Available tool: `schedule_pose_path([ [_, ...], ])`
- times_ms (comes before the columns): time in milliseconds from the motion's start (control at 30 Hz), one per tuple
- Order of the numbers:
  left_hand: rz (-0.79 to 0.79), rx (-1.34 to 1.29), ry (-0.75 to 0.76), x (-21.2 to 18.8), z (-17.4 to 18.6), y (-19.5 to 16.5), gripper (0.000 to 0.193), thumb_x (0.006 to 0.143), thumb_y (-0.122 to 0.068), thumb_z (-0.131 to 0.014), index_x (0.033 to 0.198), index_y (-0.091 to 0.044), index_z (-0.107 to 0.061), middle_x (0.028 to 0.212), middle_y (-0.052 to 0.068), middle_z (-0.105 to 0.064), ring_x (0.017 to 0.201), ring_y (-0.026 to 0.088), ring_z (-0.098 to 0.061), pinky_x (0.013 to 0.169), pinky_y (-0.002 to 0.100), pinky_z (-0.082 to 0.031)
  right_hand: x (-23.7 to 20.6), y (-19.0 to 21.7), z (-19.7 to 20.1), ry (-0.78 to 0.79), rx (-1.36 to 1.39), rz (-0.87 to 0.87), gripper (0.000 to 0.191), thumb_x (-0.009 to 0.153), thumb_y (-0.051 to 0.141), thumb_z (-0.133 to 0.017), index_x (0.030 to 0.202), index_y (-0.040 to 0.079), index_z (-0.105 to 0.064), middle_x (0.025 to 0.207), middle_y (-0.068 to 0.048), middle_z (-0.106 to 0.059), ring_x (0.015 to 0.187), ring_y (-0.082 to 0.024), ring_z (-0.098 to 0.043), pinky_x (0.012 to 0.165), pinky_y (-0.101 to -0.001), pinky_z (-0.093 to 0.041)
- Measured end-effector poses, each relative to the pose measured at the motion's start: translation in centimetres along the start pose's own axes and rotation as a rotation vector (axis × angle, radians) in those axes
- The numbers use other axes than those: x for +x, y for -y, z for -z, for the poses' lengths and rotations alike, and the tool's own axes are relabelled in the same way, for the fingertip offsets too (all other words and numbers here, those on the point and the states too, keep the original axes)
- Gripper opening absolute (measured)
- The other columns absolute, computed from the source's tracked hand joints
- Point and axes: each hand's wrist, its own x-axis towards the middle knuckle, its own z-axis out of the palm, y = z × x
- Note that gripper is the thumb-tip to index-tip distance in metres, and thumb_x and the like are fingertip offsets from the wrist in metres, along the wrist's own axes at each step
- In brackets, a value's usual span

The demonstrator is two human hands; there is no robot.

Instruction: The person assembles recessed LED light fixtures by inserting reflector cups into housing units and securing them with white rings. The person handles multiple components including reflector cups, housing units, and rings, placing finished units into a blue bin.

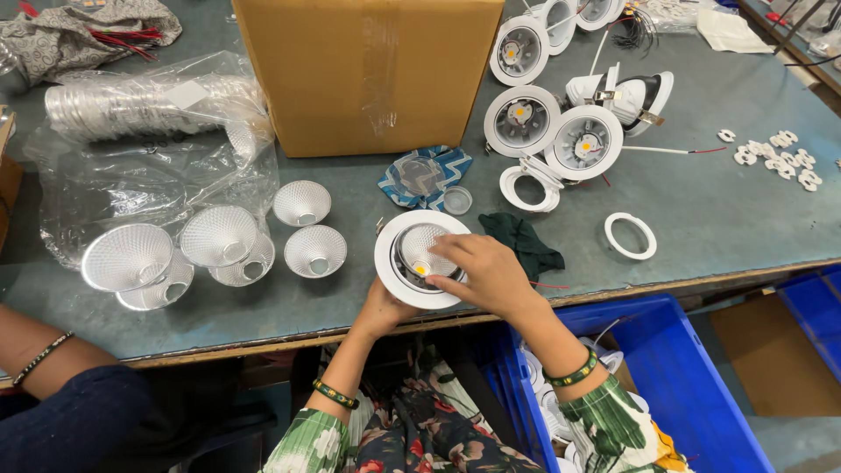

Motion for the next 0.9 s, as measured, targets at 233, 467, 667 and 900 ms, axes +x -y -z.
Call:
schedule_pose_path([
  [233, 0.012, -0.001, -0.01, 0.0, 0.0, 0.1, 0.073, 0.064, -0.008, -0.088, 0.13, -0.001, -0.057, 0.12, 0.009, -0.071, 0.11, 0.018, -0.069, 0.097, 0.035, -0.057, -0.3, -0.5, -0.5, -0.037, 0.074, 0.068, 0.022, 0.086, 0.027, -0.082, 0.1, 0.013, -0.073, 0.109, -0.003, -0.074, 0.097, -0.024, -0.071, 0.081, -0.0356, -0.056],
  [467, 0.019, -0.074, -0.016, 0.3, -0.5, 0.2, 0.085, 0.061, -0.005, -0.09, 0.138, -0.003, -0.051, 0.128, 0.009, -0.067, 0.118, 0.02, -0.066, 0.101, 0.038, -0.055, -0.7, 0.0, 0.0, -0.042, 0.21, -0.141, 0.031, 0.081, 0.036, -0.083, 0.097, 0.012, -0.071, 0.123, -0.011, -0.065, 0.108, -0.027, -0.066, 0.088, -0.038, -0.055],
  [667, -0.012, -0.149, -0.005, 1.0, -1.3, -0.2, 0.101, 0.061, -0.007, -0.091, 0.149, -0.004, -0.041, 0.138, 0.011, -0.061, 0.127, 0.022, -0.061, 0.105, 0.04, -0.055, 1.2, -1.2, 0.5, 0.22, 0.067, -0.109, 0.048, 0.079, 0.051, -0.078, 0.099, 0.01, -0.065, 0.137, -0.015, -0.06, 0.119, -0.037, -0.056, 0.097, -0.0467, -0.041],
  [900, -0.149, 0.086, -0.07, 1.0, -1.3, -1.2, 0.116, 0.063, -0.021, -0.097, 0.157, -0.004, -0.032, 0.15, 0.014, -0.052, 0.139, 0.024, -0.052, 0.116, 0.041, -0.044, 4.5, -1.9, -0.4, 0.454, -0.047, -0.3, 0.082, 0.069, 0.069, -0.076, 0.119, 0.006, -0.063, 0.123, -0.023, -0.055, 0.117, -0.04, -0.053, 0.095, -0.0484, -0.047],
])
